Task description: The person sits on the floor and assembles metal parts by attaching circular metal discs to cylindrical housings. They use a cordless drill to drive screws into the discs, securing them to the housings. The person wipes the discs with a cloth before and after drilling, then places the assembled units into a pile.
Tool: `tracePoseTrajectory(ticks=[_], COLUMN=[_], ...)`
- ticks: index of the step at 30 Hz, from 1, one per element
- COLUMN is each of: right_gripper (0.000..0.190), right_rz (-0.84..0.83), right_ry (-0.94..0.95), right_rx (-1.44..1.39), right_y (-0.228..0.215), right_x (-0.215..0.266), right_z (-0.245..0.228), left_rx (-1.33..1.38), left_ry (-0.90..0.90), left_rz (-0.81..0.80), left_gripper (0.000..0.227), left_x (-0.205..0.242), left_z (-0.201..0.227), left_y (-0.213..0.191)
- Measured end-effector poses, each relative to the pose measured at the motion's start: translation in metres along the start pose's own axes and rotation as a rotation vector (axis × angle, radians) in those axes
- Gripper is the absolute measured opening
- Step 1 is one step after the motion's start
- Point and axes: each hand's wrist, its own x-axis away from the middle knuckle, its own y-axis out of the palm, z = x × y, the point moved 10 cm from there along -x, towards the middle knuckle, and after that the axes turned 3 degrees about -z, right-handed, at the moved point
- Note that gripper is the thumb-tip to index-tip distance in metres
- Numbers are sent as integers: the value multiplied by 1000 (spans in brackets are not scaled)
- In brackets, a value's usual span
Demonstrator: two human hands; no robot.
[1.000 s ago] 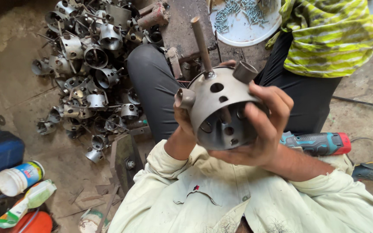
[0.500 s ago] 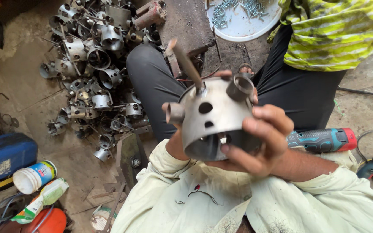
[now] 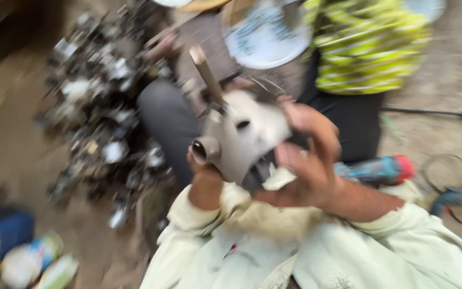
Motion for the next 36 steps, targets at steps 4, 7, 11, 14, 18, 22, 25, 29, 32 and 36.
tracePoseTrajectory(ticks=[4, 7, 11, 14, 18, 22, 25, 29, 32, 36], right_gripper=[105, 98, 84, 64, 61, 64, 56, 60, 61, 52], right_rz=[-213, -284, 135, 374, 411, 533, 644, 696, 515, 625], right_ry=[502, 754, 840, 898, 798, 1019, 1295, 1483, 1284, 1132], right_rx=[-356, -645, -760, -668, -307, -336, -215, -175, 417, 601], right_y=[-5, 10, -33, -96, -187, -230, -231, -197, -220, -242], right_x=[18, 30, 30, 44, 60, 111, 177, 261, 230, 204], right_z=[73, 111, 151, 190, 265, 419, 517, 574, 583, 581], left_rx=[-957, -1439, -1679, -1555, -1792, -1957, -1676, -1668, -1652, -1620], left_ry=[160, 249, 301, 104, 316, 211, 132, 10, -33, -12], left_rz=[124, 61, -209, -305, -141, 117, 346, 608, 692, 717], left_gripper=[113, 114, 119, 103, 97, 89, 75, 69, 66, 64], left_x=[-37, -64, -86, -107, -122, -109, -80, -20, -10, 5], left_z=[43, 39, 6, -11, 32, 87, 128, 163, 174, 186], left_y=[-13, 19, 76, 76, 50, -28, -90, -139, -160, -168])
